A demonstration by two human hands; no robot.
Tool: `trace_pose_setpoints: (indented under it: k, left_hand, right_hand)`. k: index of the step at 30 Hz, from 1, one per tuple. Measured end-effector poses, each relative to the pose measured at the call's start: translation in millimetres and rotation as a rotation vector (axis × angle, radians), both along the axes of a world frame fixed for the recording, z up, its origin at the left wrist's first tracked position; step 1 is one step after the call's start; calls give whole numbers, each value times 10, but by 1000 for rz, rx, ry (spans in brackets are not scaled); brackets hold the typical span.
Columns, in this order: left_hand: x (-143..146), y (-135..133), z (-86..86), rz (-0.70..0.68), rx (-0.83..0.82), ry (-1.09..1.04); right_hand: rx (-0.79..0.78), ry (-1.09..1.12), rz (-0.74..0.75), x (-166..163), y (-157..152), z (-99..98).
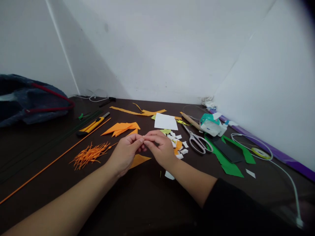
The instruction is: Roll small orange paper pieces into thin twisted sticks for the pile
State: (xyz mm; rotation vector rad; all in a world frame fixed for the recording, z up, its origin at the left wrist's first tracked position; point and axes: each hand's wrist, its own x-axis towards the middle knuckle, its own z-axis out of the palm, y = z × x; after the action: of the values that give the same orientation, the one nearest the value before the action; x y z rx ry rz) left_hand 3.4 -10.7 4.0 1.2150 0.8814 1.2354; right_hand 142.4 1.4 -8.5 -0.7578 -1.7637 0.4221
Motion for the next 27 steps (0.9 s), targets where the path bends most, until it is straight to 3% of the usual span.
trace_pose_setpoints:
  k: [3,7,17,21,27]
  left_hand:
    - [7,-1,14,7,-11,0]
    - [1,-7,26,-23,-59,11]
    - [-65,23,-22,-150,-174,-20]
    - [-45,13,-23,-174,-177,-24]
    - [-82,29,28,-133,-47,220]
  right_hand:
    - [-82,30,29,-2,29,-13]
    - [-80,59,31,-4,26,-19]
    - [150,-207,-28,73,102,-81]
    - [247,-330,-124,73,92,-51]
    - [278,-451,-204,90,71,-22]
